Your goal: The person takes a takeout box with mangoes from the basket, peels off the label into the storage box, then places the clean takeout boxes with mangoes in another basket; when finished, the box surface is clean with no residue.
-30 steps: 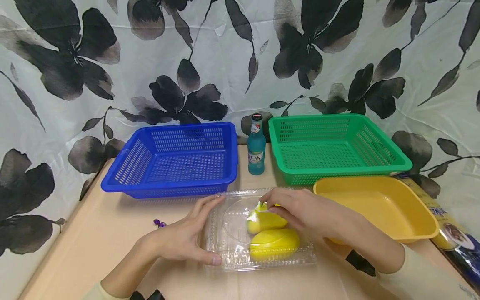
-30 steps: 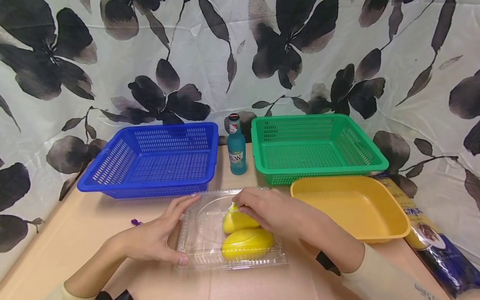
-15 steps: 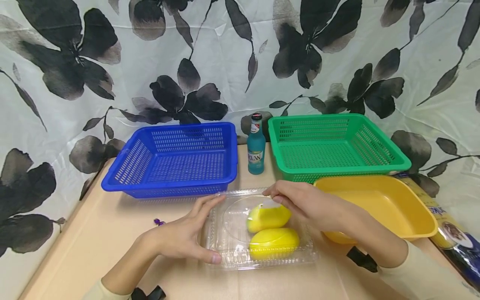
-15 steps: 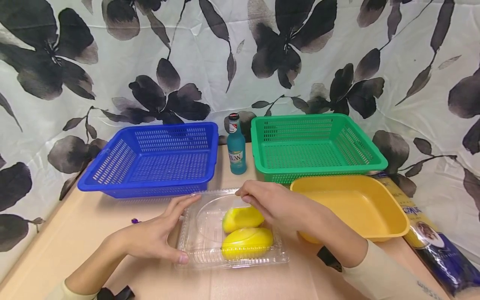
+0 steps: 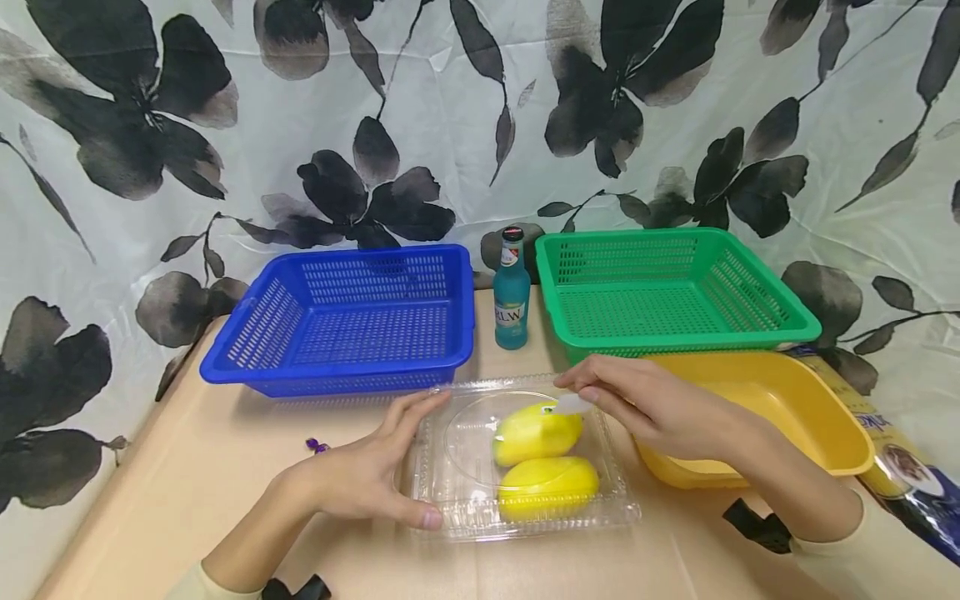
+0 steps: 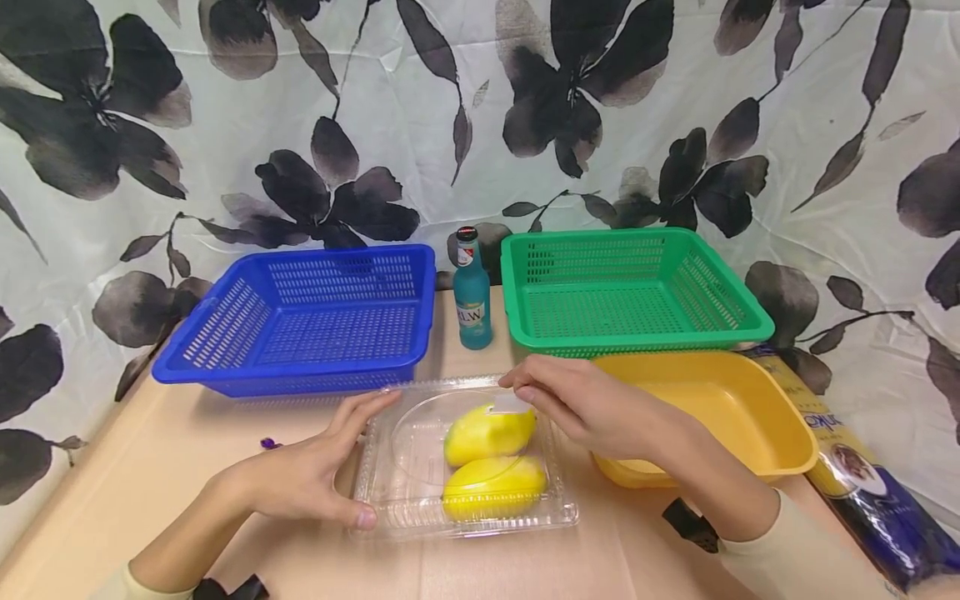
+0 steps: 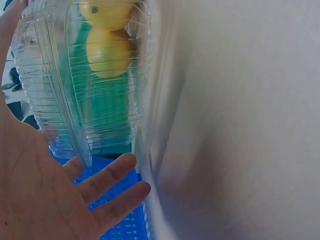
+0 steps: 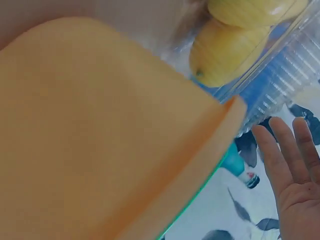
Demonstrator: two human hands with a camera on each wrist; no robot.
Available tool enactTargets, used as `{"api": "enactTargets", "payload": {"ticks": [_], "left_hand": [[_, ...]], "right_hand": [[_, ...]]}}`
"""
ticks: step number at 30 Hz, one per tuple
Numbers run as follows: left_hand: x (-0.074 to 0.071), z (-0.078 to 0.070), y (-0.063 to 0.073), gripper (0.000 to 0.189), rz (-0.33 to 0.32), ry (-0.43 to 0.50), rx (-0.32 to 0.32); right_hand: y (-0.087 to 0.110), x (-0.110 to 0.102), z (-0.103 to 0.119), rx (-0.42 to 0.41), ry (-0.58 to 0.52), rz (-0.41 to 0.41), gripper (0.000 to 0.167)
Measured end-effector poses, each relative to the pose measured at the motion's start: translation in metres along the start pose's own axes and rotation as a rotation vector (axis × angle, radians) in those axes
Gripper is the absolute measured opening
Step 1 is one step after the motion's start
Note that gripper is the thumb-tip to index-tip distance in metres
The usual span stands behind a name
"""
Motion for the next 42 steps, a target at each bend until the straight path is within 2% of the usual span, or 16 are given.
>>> {"api": "enactTargets", "payload": {"ticks": [9,19,26,37,42], "left_hand": [[-0.001,0.000,0.000,0.127,-0.002,0.004,0.005],[0.000,0.000,0.000,0.128,0.004,0.022,0.006],[0.001,0.000,-0.003,0.126,0.015,0.048,0.016],[0.002,-0.001,-0.004,0.126,0.019,0.056,0.002],[0.002,-0.001,-0.004,0.126,0.020,0.056,-0.001]], "right_hand": [[0.017,-0.022,-0.009,-0.043,0.034,-0.064,0.027],[0.034,-0.048,-0.024,-0.083,0.153,-0.138,0.036],[0.044,-0.058,-0.037,-0.058,0.216,-0.112,0.033],[0.057,-0.062,-0.063,-0.016,0.280,-0.029,0.031],[0.064,-0.062,-0.076,0.036,0.261,0.022,0.027]]}}
Point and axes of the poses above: each hand's wrist, its own y-axis away from the middle knuckle, its own x-axis out of the palm, z = x × y, the point moved 7 cm from there along -y, towards the middle knuckle, and after that the axes turned 1 degree about z, right-handed, at the moved point
